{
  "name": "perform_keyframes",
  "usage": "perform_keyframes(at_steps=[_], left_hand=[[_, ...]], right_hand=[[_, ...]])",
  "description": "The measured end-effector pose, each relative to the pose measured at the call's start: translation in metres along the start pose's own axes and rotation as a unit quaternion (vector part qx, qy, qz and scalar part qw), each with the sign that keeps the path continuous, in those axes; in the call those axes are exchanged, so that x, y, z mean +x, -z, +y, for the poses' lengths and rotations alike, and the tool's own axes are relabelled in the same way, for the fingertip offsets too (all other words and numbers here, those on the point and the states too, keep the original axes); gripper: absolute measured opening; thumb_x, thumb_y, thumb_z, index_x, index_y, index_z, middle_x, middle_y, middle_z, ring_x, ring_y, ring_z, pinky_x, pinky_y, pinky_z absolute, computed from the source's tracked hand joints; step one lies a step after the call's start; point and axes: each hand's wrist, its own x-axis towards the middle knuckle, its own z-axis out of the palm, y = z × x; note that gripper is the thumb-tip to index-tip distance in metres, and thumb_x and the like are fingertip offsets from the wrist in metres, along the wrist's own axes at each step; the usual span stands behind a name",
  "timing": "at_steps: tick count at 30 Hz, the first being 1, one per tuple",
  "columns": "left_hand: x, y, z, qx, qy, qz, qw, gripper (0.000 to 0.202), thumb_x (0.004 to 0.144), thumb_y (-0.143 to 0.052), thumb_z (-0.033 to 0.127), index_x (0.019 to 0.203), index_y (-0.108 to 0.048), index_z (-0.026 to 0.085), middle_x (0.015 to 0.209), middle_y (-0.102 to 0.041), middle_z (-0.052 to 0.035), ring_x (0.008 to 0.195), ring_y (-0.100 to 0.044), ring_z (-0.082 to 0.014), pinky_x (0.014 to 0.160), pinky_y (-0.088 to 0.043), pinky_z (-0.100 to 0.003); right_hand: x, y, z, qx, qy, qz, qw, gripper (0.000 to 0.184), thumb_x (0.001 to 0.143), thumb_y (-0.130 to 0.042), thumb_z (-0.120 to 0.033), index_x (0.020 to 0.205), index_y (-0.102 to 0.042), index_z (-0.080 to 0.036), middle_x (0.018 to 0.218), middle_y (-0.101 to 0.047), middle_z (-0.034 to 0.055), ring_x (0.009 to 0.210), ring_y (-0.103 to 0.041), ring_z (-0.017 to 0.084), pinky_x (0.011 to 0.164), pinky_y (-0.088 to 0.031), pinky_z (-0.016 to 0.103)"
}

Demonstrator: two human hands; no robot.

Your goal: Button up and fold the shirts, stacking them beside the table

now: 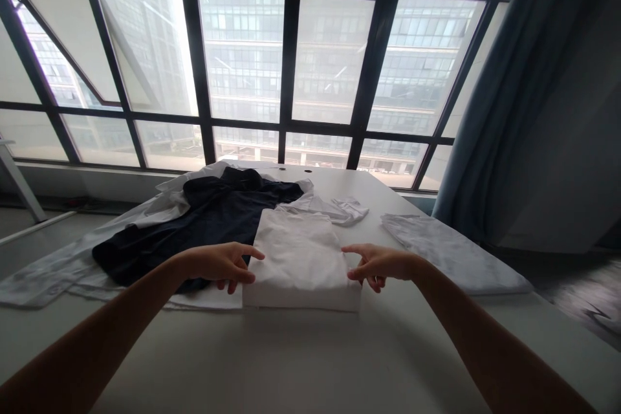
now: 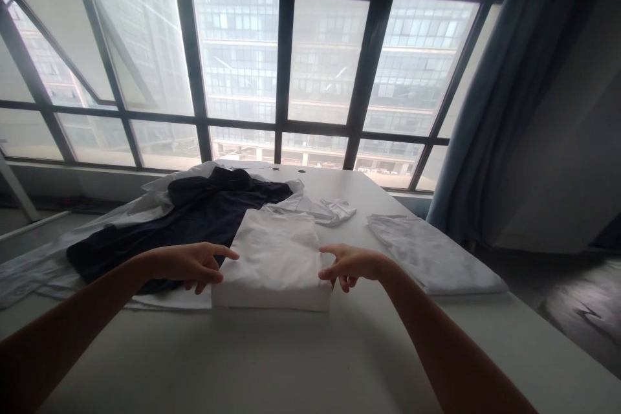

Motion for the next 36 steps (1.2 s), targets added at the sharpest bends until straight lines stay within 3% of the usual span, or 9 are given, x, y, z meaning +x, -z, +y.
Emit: perform_keyframes(at_steps=[5, 10, 17, 19, 22, 25, 28, 32, 36], left_hand=[[0.009, -0.006, -0.001, 0.003, 0.002, 0.015, 1.000, 0.073, 0.062, -0.079, 0.053, 0.121, -0.064, 0.014, 0.051, -0.050, 0.0062, 0.045, -0.043, -0.0095, 0.045, -0.031, -0.020], [0.014, -0.015, -0.001, 0.006, 0.005, 0.030, 1.000, 0.054, 0.060, -0.077, 0.043, 0.105, -0.070, 0.014, 0.049, -0.048, 0.0068, 0.043, -0.037, -0.0086, 0.043, -0.028, -0.020], [0.027, -0.023, -0.016, 0.102, 0.004, 0.098, 0.990, 0.033, 0.058, -0.073, 0.030, 0.089, -0.073, 0.018, 0.060, -0.064, -0.0003, 0.054, -0.056, -0.0164, 0.048, -0.036, -0.021], [0.028, -0.025, -0.015, 0.140, 0.005, 0.133, 0.981, 0.029, 0.058, -0.075, 0.030, 0.085, -0.072, 0.020, 0.060, -0.064, -0.0006, 0.059, -0.060, -0.0195, 0.053, -0.040, -0.023], [0.026, -0.037, -0.002, 0.206, -0.053, 0.249, 0.945, 0.024, 0.064, -0.077, 0.037, 0.080, -0.072, 0.020, 0.067, -0.068, -0.0049, 0.072, -0.065, -0.0247, 0.067, -0.046, -0.028], [0.032, -0.060, 0.010, 0.233, -0.188, 0.293, 0.908, 0.031, 0.085, -0.061, 0.047, 0.094, -0.073, 0.020, 0.094, -0.072, -0.0112, 0.096, -0.065, -0.0278, 0.086, -0.047, -0.034], [0.050, -0.084, 0.006, 0.261, -0.288, 0.270, 0.881, 0.046, 0.097, -0.043, 0.044, 0.130, -0.059, 0.016, 0.135, -0.058, -0.0145, 0.127, -0.050, -0.0279, 0.106, -0.040, -0.040], [0.076, -0.101, -0.018, 0.321, -0.266, 0.249, 0.874, 0.061, 0.101, -0.029, 0.042, 0.149, -0.034, 0.005, 0.154, -0.031, -0.0209, 0.146, -0.024, -0.0288, 0.118, -0.024, -0.046], [0.082, -0.101, -0.033, 0.358, -0.226, 0.221, 0.879, 0.065, 0.102, -0.022, 0.047, 0.152, -0.027, 0.005, 0.158, -0.019, -0.0196, 0.148, -0.012, -0.0292, 0.120, -0.015, -0.047]], right_hand=[[0.006, -0.004, 0.000, -0.018, -0.015, 0.004, 1.000, 0.097, 0.067, -0.083, -0.035, 0.146, -0.033, -0.013, 0.079, -0.068, 0.0012, 0.055, -0.057, 0.009, 0.051, -0.044, 0.018], [0.009, -0.010, -0.002, -0.040, -0.033, 0.015, 0.999, 0.077, 0.068, -0.081, -0.027, 0.133, -0.044, -0.013, 0.072, -0.066, -0.0013, 0.052, -0.053, 0.008, 0.048, -0.041, 0.018], [0.017, -0.025, -0.005, -0.110, -0.081, 0.032, 0.990, 0.052, 0.074, -0.069, -0.011, 0.122, -0.049, -0.013, 0.068, -0.062, -0.0020, 0.050, -0.051, 0.008, 0.047, -0.041, 0.019], [0.015, -0.028, -0.007, -0.148, -0.095, 0.060, 0.983, 0.048, 0.074, -0.071, -0.013, 0.119, -0.052, -0.015, 0.073, -0.065, 0.0011, 0.055, -0.057, 0.012, 0.052, -0.045, 0.023], [0.011, -0.036, -0.013, -0.246, -0.034, 0.192, 0.949, 0.038, 0.075, -0.075, -0.028, 0.108, -0.060, -0.018, 0.085, -0.068, 0.0066, 0.072, -0.065, 0.020, 0.064, -0.049, 0.029], [0.015, -0.058, -0.022, -0.289, 0.115, 0.333, 0.890, 0.032, 0.087, -0.063, -0.042, 0.111, -0.061, -0.020, 0.098, -0.068, 0.0096, 0.089, -0.064, 0.024, 0.077, -0.049, 0.033], [0.030, -0.090, -0.028, -0.307, 0.223, 0.380, 0.844, 0.039, 0.096, -0.047, -0.040, 0.126, -0.055, -0.017, 0.122, -0.063, 0.0140, 0.111, -0.058, 0.026, 0.094, -0.045, 0.038], [0.048, -0.120, -0.025, -0.371, 0.246, 0.343, 0.827, 0.050, 0.097, -0.039, -0.030, 0.143, -0.043, -0.011, 0.146, -0.047, 0.0164, 0.135, -0.040, 0.027, 0.113, -0.028, 0.042], [0.052, -0.120, -0.015, -0.392, 0.181, 0.283, 0.856, 0.066, 0.099, -0.031, -0.047, 0.153, -0.027, -0.009, 0.159, -0.025, 0.0165, 0.147, -0.019, 0.030, 0.119, -0.012, 0.049]])
